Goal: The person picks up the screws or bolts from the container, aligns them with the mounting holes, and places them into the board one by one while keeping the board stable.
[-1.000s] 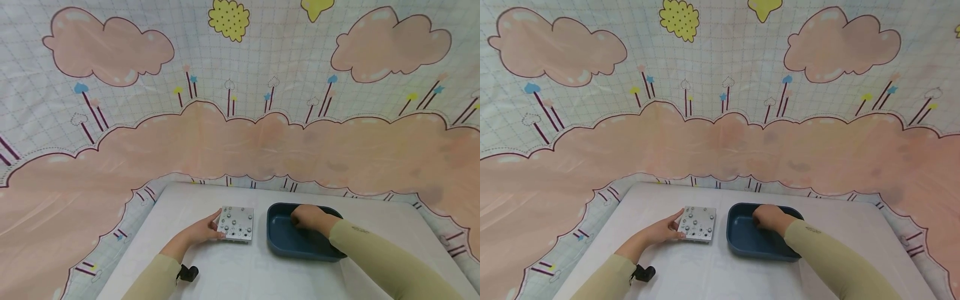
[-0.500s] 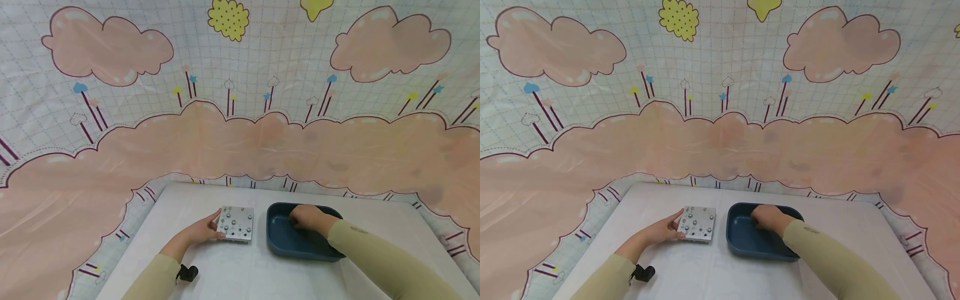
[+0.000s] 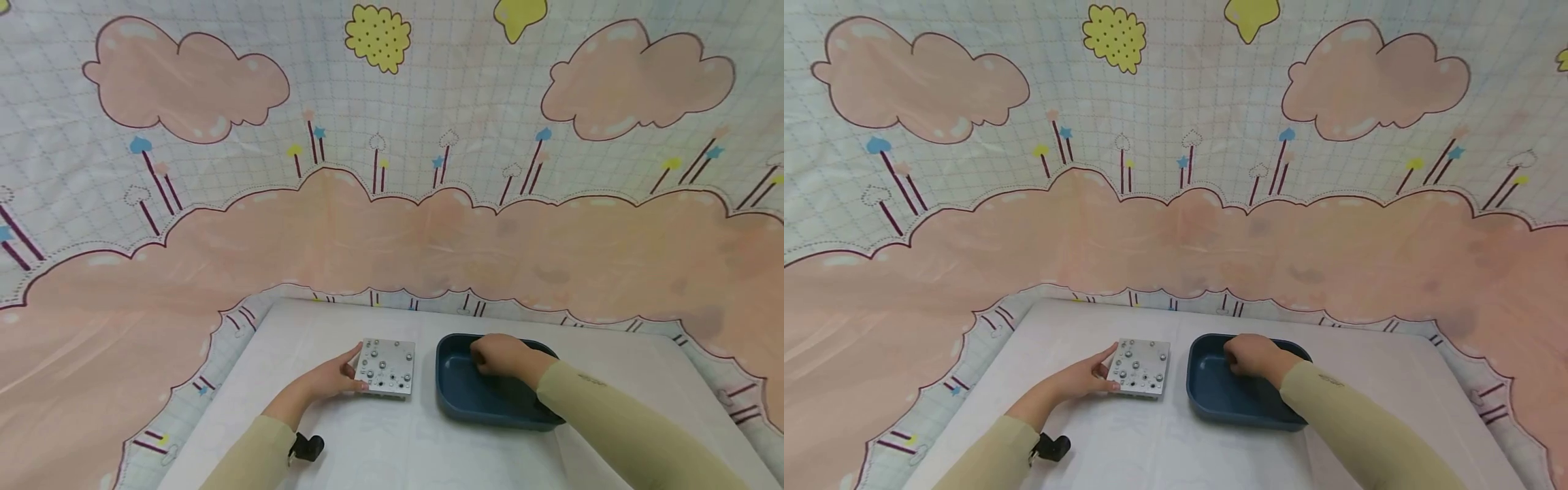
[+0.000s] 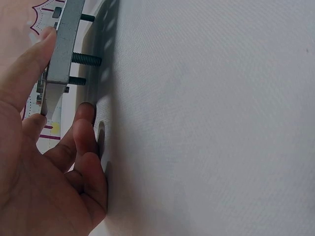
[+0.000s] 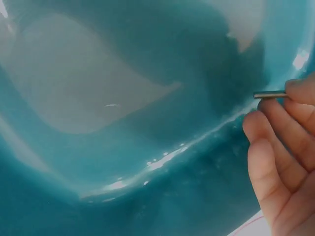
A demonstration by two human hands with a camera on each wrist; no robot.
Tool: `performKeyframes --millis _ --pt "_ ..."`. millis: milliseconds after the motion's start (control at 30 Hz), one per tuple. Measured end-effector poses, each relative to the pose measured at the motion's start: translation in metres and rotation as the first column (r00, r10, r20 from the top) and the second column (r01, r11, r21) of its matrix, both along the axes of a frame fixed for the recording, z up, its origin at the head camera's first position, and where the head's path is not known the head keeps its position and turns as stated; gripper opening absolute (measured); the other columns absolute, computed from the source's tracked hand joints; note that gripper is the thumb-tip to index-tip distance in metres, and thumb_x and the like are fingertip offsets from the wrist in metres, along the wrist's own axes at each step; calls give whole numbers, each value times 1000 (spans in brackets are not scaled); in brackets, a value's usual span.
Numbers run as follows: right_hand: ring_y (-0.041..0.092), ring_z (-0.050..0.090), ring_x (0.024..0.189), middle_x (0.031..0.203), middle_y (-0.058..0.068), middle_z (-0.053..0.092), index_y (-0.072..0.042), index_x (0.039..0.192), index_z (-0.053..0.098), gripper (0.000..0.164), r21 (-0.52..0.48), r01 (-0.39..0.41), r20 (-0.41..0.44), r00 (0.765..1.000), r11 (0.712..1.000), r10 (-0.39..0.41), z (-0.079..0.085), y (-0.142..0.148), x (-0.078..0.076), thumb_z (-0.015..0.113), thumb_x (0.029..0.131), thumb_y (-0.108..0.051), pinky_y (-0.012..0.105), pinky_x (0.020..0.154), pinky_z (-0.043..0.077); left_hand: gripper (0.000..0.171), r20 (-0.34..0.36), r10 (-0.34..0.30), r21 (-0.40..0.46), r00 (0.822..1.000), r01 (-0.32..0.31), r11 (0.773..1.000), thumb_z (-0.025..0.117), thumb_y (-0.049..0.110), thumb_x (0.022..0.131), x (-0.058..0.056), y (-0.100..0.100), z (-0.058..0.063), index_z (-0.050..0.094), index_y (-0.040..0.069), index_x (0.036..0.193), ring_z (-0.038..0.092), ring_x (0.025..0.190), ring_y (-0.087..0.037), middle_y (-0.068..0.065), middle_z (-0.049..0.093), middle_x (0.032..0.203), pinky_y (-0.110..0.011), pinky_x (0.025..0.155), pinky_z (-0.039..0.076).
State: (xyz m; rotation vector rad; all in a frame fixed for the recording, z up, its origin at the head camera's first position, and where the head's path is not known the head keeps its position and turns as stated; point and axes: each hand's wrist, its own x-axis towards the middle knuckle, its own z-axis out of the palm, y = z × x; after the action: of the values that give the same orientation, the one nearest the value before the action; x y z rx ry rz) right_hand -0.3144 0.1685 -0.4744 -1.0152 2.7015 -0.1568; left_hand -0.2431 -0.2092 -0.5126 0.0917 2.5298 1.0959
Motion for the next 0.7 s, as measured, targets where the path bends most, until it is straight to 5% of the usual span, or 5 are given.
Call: performKeyframes --millis 367,700 --pt "11 52 74 79 -10 57 -20 88 66 6 -139 99 118 990 985 -83 13 -3 7 71 92 -18 33 70 46 103 -6 -8 -1 1000 8 1000 83 42 78 0 0 -4 21 23 160 52 92 -22 -4 58 104 -48 88 41" --pt "9 57 79 90 -11 65 -17 95 75 6 -251 68 68 996 966 -52 20 2 6 73 91 -21 34 75 50 103 -11 2 -4 1000 -2 1000 83 41 78 -3 4 0 22 23 159 53 92 -21 -3 59 103 -48 89 41"
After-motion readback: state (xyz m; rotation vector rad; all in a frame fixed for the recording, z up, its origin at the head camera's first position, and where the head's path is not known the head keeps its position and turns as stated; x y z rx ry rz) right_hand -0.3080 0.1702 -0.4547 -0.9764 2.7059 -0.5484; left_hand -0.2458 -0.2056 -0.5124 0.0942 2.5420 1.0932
